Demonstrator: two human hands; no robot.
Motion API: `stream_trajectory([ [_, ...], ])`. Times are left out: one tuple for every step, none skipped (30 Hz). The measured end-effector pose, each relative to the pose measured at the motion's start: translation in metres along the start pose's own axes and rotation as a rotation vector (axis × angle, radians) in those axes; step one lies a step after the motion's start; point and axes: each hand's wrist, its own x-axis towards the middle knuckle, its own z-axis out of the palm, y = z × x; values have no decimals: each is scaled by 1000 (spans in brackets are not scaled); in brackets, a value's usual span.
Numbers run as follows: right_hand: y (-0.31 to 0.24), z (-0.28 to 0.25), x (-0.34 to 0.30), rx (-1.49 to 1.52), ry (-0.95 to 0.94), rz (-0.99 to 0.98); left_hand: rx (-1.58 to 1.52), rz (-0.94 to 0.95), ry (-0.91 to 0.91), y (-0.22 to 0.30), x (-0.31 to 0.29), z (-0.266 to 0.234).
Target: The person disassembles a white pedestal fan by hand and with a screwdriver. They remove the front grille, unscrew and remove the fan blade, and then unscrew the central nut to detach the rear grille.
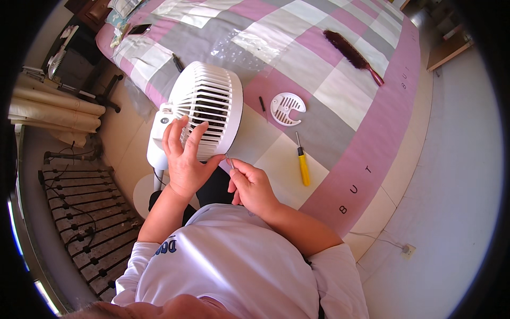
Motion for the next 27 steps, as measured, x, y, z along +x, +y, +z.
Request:
stream_trajectory([
  [0,1,0,-1,-1,-3,-2,1,6,0,0,0],
  [-1,1,-1,-5,-3,-3,-5,2,11,-1,0,1],
  [-1,1,-1,-11,-3,-4,-9,4,18,-1,0,1],
  [-2,1,-1,-16,-3,-5,-8,4,17,-1,0,1],
  [-2,1,0,-16,-3,-3,-7,4,15,0,0,1],
  [-1,1,0,-15,-4,-2,-6,4,13,0,0,1],
  [0,1,0,-13,-5,0,-5,4,14,0,0,1],
  [0,1,0,-6,-9,3,-4,3,15,-1,0,1],
  [0,1,0,1,-12,6,-3,3,16,-1,0,1],
  [1,1,1,8,-15,9,0,3,16,0,0,1],
  [1,1,1,16,-17,13,2,3,16,0,0,1],
  [2,1,1,24,-17,14,3,6,17,0,0,2],
  [2,1,1,32,-16,16,3,5,17,1,0,2],
  [2,2,0,38,-6,26,3,3,17,2,0,2],
  [1,2,0,44,0,37,6,-1,16,2,-1,3],
  [1,2,0,50,6,48,16,8,20,2,-2,3],
  [2,3,1,62,16,56,25,18,23,3,-3,5],
  [2,5,1,74,28,62,34,29,28,3,-3,5],
  [2,5,1,86,39,67,33,36,35,3,-3,5],
  [3,4,2,73,40,66,31,42,43,2,-2,5],
  [4,3,3,61,39,65,31,49,50,1,-2,5],
  [4,2,4,49,38,64,7,58,59,-1,0,4],
  [4,2,4,49,37,59,-17,68,68,-4,3,1],
  [4,1,5,49,34,55,-40,77,77,-8,7,-2],
  [3,0,6,49,32,50,-55,29,70,-11,11,-5],
  [1,-1,6,37,22,60,-71,-18,63,-16,17,-9],
  [-1,-2,7,22,9,70,-86,-67,57,-21,23,-14],
])
